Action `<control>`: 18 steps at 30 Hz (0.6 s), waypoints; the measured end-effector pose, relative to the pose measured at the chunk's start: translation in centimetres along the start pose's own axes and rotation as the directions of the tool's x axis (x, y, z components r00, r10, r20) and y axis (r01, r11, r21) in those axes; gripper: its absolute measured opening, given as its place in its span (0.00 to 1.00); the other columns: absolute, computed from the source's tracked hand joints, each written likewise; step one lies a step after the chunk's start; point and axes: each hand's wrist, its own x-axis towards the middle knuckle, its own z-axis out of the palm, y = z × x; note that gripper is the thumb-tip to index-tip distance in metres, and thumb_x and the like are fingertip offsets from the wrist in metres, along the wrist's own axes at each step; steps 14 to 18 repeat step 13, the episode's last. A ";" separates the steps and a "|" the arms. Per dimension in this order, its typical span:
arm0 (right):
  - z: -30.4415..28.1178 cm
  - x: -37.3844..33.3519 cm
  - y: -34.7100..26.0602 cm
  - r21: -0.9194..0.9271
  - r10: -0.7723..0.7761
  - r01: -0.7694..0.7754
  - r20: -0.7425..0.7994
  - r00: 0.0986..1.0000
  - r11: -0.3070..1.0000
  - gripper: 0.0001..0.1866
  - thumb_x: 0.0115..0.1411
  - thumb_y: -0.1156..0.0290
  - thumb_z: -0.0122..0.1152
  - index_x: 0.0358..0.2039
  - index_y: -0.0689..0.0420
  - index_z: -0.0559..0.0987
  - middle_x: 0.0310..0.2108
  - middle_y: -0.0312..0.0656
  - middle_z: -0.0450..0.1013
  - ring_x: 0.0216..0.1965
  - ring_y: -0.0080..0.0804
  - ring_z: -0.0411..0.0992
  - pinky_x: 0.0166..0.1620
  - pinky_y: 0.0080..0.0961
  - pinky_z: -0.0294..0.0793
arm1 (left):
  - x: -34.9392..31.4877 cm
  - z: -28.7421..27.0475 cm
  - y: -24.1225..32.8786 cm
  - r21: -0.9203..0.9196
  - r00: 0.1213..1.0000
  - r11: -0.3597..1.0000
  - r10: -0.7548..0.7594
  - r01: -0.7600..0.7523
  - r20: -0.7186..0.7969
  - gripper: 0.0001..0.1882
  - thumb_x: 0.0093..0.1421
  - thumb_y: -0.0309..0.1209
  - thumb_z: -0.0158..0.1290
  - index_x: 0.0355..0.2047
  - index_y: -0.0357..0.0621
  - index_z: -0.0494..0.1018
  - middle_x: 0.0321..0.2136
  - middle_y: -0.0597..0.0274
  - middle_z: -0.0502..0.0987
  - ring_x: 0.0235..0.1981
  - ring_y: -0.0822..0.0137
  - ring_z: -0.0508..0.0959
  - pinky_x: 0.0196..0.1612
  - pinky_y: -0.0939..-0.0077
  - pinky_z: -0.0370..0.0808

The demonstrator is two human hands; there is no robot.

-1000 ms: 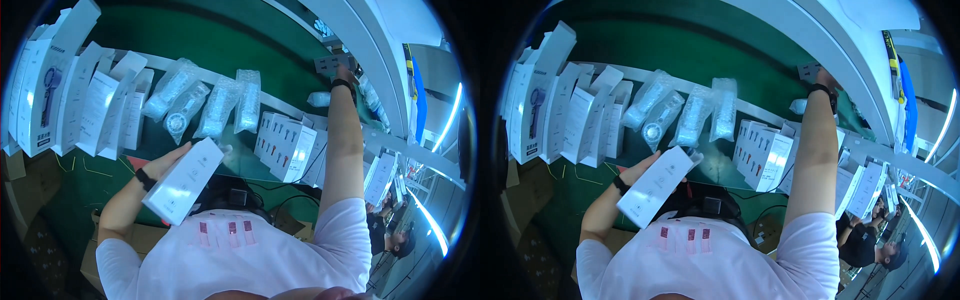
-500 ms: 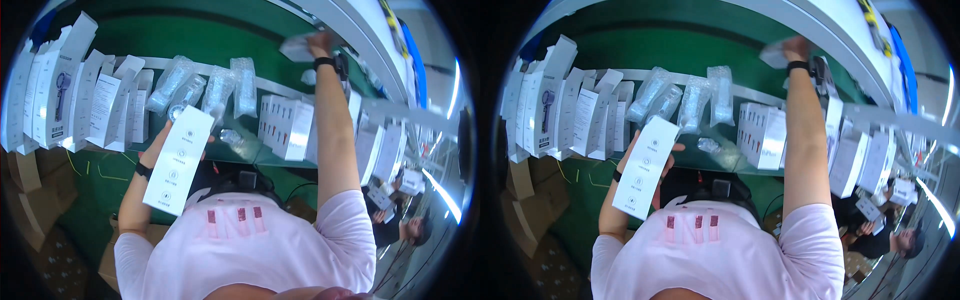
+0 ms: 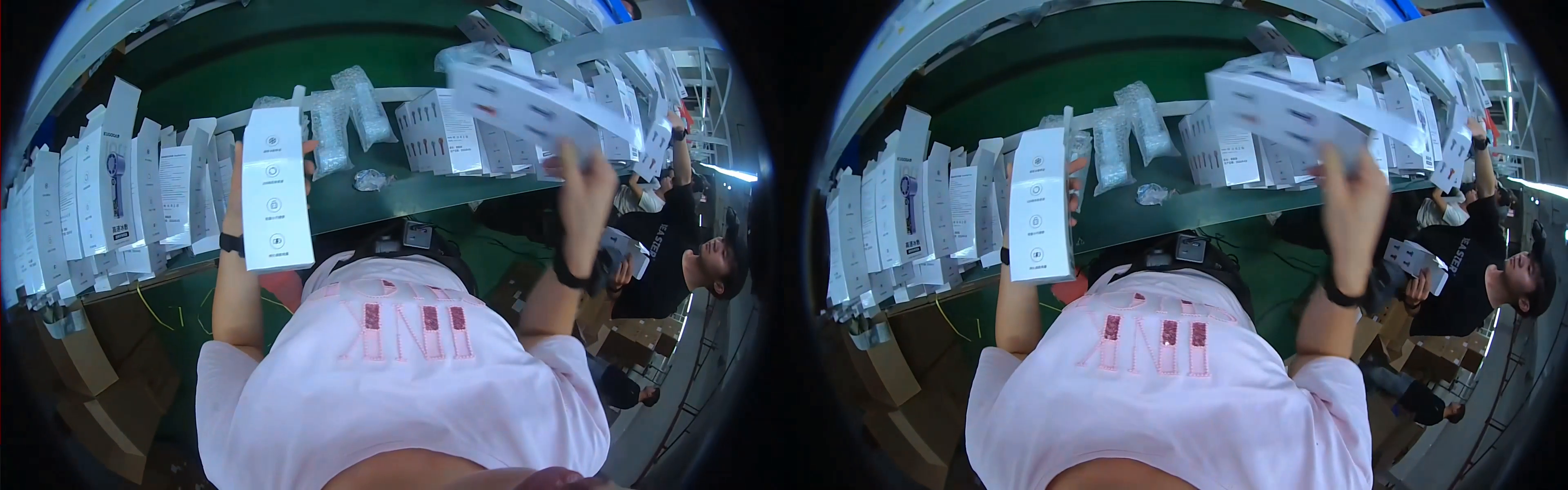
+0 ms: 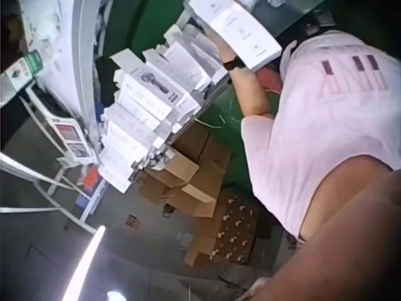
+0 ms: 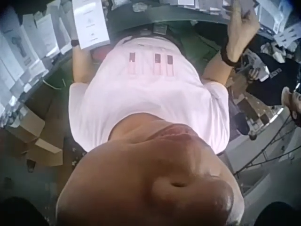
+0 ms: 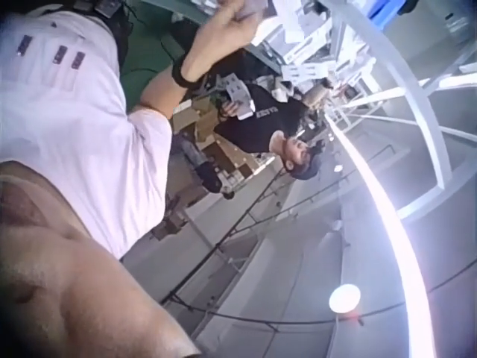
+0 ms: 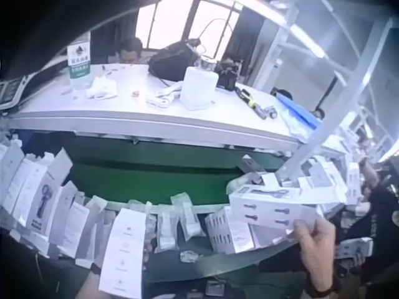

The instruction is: Packaging hair dryers into boxes with instruction manuals on a production line.

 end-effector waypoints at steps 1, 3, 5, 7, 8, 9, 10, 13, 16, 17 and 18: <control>-2.4 -0.2 0.2 -0.023 -0.028 0.027 -0.058 0.998 0.999 0.12 0.60 0.70 0.59 0.40 0.65 0.77 0.30 0.38 0.76 0.27 0.22 0.74 0.29 0.17 0.70 | 0.6 -0.1 0.0 0.012 1.000 1.000 0.017 -0.017 0.012 0.52 0.54 0.69 0.42 0.64 0.37 0.52 0.51 0.38 0.68 0.37 0.53 0.80 0.31 0.66 0.83; -6.6 0.0 -1.3 -0.146 -0.100 0.071 -0.208 0.973 0.987 0.15 0.60 0.73 0.60 0.46 0.64 0.76 0.32 0.38 0.76 0.29 0.18 0.72 0.30 0.13 0.68 | 2.4 0.6 -0.1 0.004 0.999 1.000 0.027 -0.027 0.038 0.47 0.56 0.67 0.41 0.64 0.43 0.53 0.54 0.37 0.65 0.42 0.52 0.78 0.32 0.68 0.82; -7.7 2.1 -3.6 -0.258 -0.248 0.185 -0.241 0.938 0.948 0.16 0.60 0.73 0.60 0.48 0.63 0.75 0.31 0.37 0.75 0.28 0.16 0.70 0.30 0.12 0.67 | 3.7 1.4 -0.2 0.074 0.999 0.997 -0.001 -0.003 0.054 0.46 0.56 0.66 0.41 0.63 0.42 0.55 0.55 0.41 0.66 0.47 0.53 0.76 0.33 0.69 0.82; -8.4 5.5 -2.8 -0.446 -0.271 0.223 -0.047 0.961 0.867 0.17 0.60 0.72 0.58 0.49 0.64 0.73 0.31 0.38 0.74 0.28 0.16 0.69 0.30 0.14 0.67 | 5.3 2.1 -0.6 0.158 0.997 0.987 -0.014 0.002 0.079 0.45 0.57 0.66 0.41 0.62 0.42 0.57 0.54 0.47 0.68 0.48 0.55 0.76 0.42 0.65 0.80; -7.7 7.3 -2.2 -0.487 -0.271 0.252 0.033 0.962 0.836 0.17 0.60 0.71 0.58 0.49 0.63 0.73 0.30 0.37 0.74 0.27 0.17 0.69 0.30 0.16 0.67 | 5.8 3.0 -0.6 0.257 0.999 0.966 0.013 -0.021 0.033 0.43 0.58 0.65 0.42 0.61 0.42 0.59 0.54 0.49 0.69 0.49 0.57 0.75 0.46 0.64 0.78; -5.5 8.5 -2.3 -0.615 -0.230 0.222 0.067 0.971 0.757 0.16 0.60 0.69 0.58 0.48 0.60 0.74 0.33 0.39 0.76 0.28 0.25 0.72 0.31 0.23 0.70 | 6.3 0.6 -0.7 0.201 0.993 0.979 0.002 0.021 -0.115 0.38 0.61 0.60 0.44 0.58 0.41 0.63 0.51 0.53 0.72 0.48 0.61 0.75 0.51 0.65 0.73; -2.5 10.9 -0.3 -0.627 -0.271 0.317 0.172 0.947 0.711 0.15 0.60 0.69 0.58 0.47 0.59 0.74 0.35 0.41 0.76 0.30 0.33 0.73 0.33 0.27 0.71 | 5.7 0.8 -1.2 0.228 0.978 0.973 0.078 -0.032 -0.194 0.35 0.61 0.58 0.45 0.56 0.41 0.65 0.49 0.54 0.73 0.48 0.62 0.75 0.51 0.66 0.72; 2.1 15.5 6.0 -0.854 -0.202 0.449 0.407 0.891 0.261 0.21 0.60 0.67 0.57 0.54 0.55 0.71 0.47 0.50 0.74 0.45 0.44 0.73 0.44 0.33 0.71 | 7.5 1.6 -2.5 0.193 0.972 0.981 0.042 0.004 -0.230 0.32 0.61 0.55 0.49 0.55 0.42 0.66 0.48 0.60 0.74 0.48 0.65 0.73 0.53 0.66 0.69; 2.1 15.5 6.0 -0.854 -0.202 0.449 0.407 0.891 0.261 0.21 0.60 0.67 0.57 0.54 0.55 0.71 0.47 0.50 0.74 0.45 0.44 0.73 0.44 0.33 0.71 | 7.5 1.6 -2.5 0.193 0.972 0.981 0.042 0.004 -0.230 0.32 0.61 0.55 0.49 0.55 0.42 0.66 0.48 0.60 0.74 0.48 0.65 0.73 0.53 0.66 0.69; 2.1 15.5 6.0 -0.854 -0.202 0.449 0.407 0.891 0.261 0.21 0.60 0.67 0.57 0.54 0.55 0.71 0.47 0.50 0.74 0.45 0.44 0.73 0.44 0.33 0.71 | 7.5 1.6 -2.5 0.193 0.972 0.981 0.042 0.004 -0.230 0.32 0.61 0.55 0.49 0.55 0.42 0.66 0.48 0.60 0.74 0.48 0.65 0.73 0.53 0.66 0.69; 2.1 15.5 6.0 -0.854 -0.202 0.449 0.407 0.891 0.261 0.21 0.60 0.67 0.57 0.54 0.55 0.71 0.47 0.50 0.74 0.45 0.44 0.73 0.44 0.33 0.71 | 7.5 1.6 -2.5 0.193 0.972 0.981 0.042 0.004 -0.230 0.32 0.61 0.55 0.49 0.55 0.42 0.66 0.48 0.60 0.74 0.48 0.65 0.73 0.53 0.66 0.69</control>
